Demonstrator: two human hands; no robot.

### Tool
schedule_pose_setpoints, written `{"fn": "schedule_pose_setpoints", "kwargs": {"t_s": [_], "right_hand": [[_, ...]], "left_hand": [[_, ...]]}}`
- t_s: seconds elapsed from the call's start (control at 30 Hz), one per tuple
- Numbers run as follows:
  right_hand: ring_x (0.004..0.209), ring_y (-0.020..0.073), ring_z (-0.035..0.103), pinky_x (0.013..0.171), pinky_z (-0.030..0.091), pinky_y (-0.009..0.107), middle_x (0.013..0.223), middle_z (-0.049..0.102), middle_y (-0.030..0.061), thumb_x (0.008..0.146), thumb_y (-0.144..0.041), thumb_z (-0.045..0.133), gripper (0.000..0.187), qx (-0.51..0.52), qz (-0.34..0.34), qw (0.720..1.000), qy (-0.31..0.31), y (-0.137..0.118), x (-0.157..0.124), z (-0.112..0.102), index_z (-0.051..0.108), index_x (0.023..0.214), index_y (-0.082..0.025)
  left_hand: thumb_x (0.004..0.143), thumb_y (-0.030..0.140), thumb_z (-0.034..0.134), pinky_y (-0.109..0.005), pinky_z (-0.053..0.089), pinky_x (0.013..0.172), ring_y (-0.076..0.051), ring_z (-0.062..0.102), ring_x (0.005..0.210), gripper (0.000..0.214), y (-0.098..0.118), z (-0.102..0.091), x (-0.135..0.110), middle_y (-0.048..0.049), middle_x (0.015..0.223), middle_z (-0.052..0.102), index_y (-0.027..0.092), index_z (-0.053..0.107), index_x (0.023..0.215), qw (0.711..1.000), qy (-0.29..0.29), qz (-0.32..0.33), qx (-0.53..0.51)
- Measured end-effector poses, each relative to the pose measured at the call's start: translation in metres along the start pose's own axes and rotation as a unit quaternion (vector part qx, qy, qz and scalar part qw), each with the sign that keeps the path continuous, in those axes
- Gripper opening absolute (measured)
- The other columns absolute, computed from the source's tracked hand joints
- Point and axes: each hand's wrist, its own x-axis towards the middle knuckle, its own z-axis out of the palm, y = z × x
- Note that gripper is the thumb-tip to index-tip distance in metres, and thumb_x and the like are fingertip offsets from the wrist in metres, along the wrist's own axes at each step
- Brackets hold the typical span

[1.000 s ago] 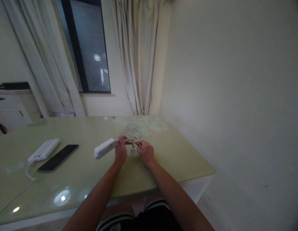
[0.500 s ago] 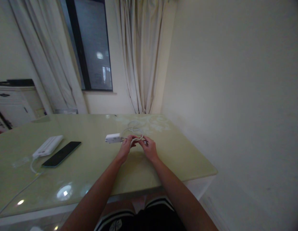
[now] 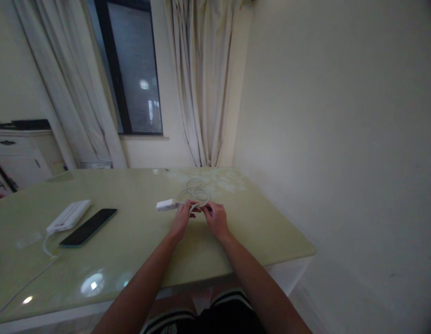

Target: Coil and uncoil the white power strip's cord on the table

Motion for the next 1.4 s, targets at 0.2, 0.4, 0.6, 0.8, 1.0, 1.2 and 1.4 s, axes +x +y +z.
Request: {"fn": "schedule_pose_setpoints", "kwargs": {"t_s": [0.2, 0.4, 0.6, 0.8, 1.0, 1.2, 1.4], "right_hand": [[0.073, 0.0179, 0.064, 0.081, 0.038, 0.028, 0.076, 0.073, 0.0039, 0.103, -0.033, 0.048, 0.029, -0.014, -0.026, 0.999, -0.021, -0.002, 0.002, -0.002, 0.071, 0.090, -0.022], [0.067, 0.0178, 0.062, 0.076, 0.037, 0.028, 0.068, 0.069, 0.0028, 0.102, -0.032, 0.049, 0.028, 0.006, -0.017, 1.000, -0.018, -0.003, 0.002, -0.003, 0.071, 0.088, -0.021], [0.057, 0.0155, 0.059, 0.064, 0.036, 0.025, 0.061, 0.065, 0.0003, 0.103, -0.039, 0.047, 0.037, 0.062, 0.000, 0.997, -0.037, -0.003, 0.005, -0.003, 0.068, 0.078, -0.022], [0.061, 0.0138, 0.060, 0.071, 0.035, 0.025, 0.064, 0.069, 0.0001, 0.105, -0.039, 0.045, 0.041, -0.014, -0.053, 0.995, -0.084, -0.005, 0.011, -0.010, 0.069, 0.077, -0.021], [0.072, 0.0132, 0.063, 0.076, 0.031, 0.027, 0.075, 0.074, -0.0001, 0.105, -0.034, 0.050, 0.031, -0.131, -0.108, 0.973, -0.155, -0.010, 0.029, -0.034, 0.072, 0.087, -0.021], [0.084, 0.0155, 0.066, 0.082, 0.031, 0.029, 0.095, 0.078, 0.0042, 0.105, -0.035, 0.050, 0.028, -0.222, -0.143, 0.944, -0.197, 0.010, 0.048, -0.072, 0.073, 0.095, -0.022], [0.092, 0.0169, 0.068, 0.086, 0.032, 0.030, 0.102, 0.078, 0.0067, 0.106, -0.032, 0.047, 0.029, -0.284, -0.137, 0.920, -0.234, 0.060, 0.053, -0.109, 0.073, 0.100, -0.021]], "left_hand": [[0.085, 0.070, 0.048, -0.031, 0.052, 0.058, -0.023, 0.071, 0.072, 0.059, 0.002, -0.001, -0.001, -0.0138, 0.081, 0.076, 0.015, 0.070, 0.082, 0.998, 0.049, 0.037, 0.020], [0.084, 0.076, 0.047, -0.032, 0.052, 0.057, -0.023, 0.070, 0.069, 0.065, 0.002, 0.000, -0.002, -0.0143, 0.079, 0.076, 0.015, 0.070, 0.080, 0.998, 0.042, 0.046, 0.033], [0.083, 0.079, 0.046, -0.031, 0.051, 0.056, -0.023, 0.071, 0.070, 0.069, 0.002, 0.000, -0.002, -0.0149, 0.082, 0.076, 0.014, 0.070, 0.085, 0.997, 0.062, 0.048, 0.023], [0.087, 0.074, 0.047, -0.035, 0.056, 0.075, -0.023, 0.073, 0.088, 0.060, 0.003, -0.001, 0.000, -0.0135, 0.092, 0.077, 0.017, 0.065, 0.082, 0.991, 0.100, 0.086, -0.034], [0.079, 0.069, 0.066, -0.038, 0.052, 0.093, -0.018, 0.072, 0.086, 0.051, 0.021, -0.005, 0.005, -0.0032, 0.078, 0.072, 0.019, 0.054, 0.075, 0.964, 0.156, 0.087, -0.197], [0.086, 0.057, 0.067, -0.032, 0.056, 0.077, -0.009, 0.057, 0.059, 0.045, 0.065, -0.017, 0.008, 0.0091, 0.059, 0.046, 0.019, 0.047, 0.074, 0.946, 0.134, 0.128, -0.266], [0.092, 0.053, 0.062, -0.018, 0.031, 0.042, -0.006, 0.028, 0.042, 0.044, 0.094, -0.053, 0.021, 0.0110, 0.050, 0.030, 0.020, 0.042, 0.071, 0.934, 0.191, 0.168, -0.249]]}}
